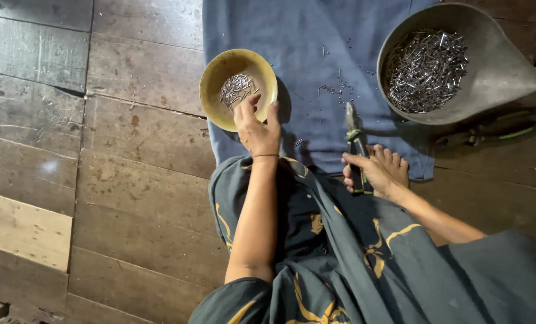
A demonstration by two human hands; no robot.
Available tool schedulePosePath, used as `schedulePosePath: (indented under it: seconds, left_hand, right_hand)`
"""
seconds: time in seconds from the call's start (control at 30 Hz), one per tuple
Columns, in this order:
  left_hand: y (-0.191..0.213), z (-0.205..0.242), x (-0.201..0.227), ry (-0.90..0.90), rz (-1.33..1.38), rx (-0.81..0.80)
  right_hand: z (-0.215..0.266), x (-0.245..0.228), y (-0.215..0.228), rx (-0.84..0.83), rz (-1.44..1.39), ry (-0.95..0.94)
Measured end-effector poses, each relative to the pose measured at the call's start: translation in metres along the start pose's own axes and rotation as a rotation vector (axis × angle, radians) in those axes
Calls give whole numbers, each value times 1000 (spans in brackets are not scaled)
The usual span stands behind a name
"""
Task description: The person sits on the floor and uses pliers to cut small metal nails one by one. The cut pieces are placed into a yellow bowl, while the remaining nails are kept in a metal scoop. The person continues this repetitive cutting process throughout the clip.
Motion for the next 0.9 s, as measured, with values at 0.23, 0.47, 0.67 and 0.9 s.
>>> schedulePosePath:
  seconds: [0.23, 0.47, 0.67, 0.9]
  left_hand:
    - [-62, 80, -69, -54, -750, -808]
    - [-88, 99, -72, -58, -853, -1034]
    - [-54, 73, -21, 149, -558, -1007]
    - [-69, 79, -27, 478, -13, -865]
  right_hand:
    - [-29, 27, 12, 65, -19, -30]
    - [12, -14, 6, 302, 498, 107]
    - [41, -52, 13, 388, 862, 121]
    - [26, -34, 2, 84, 148, 144]
Point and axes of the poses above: each hand's wrist, its own z-axis away from the middle knuckle, its own y-axis out of the back of the hand, x = y × z, the point moved 7 cm from there along -z, towards the middle knuckle, and after that the axes turned 9 degrees about x, right-handed, at the moved point
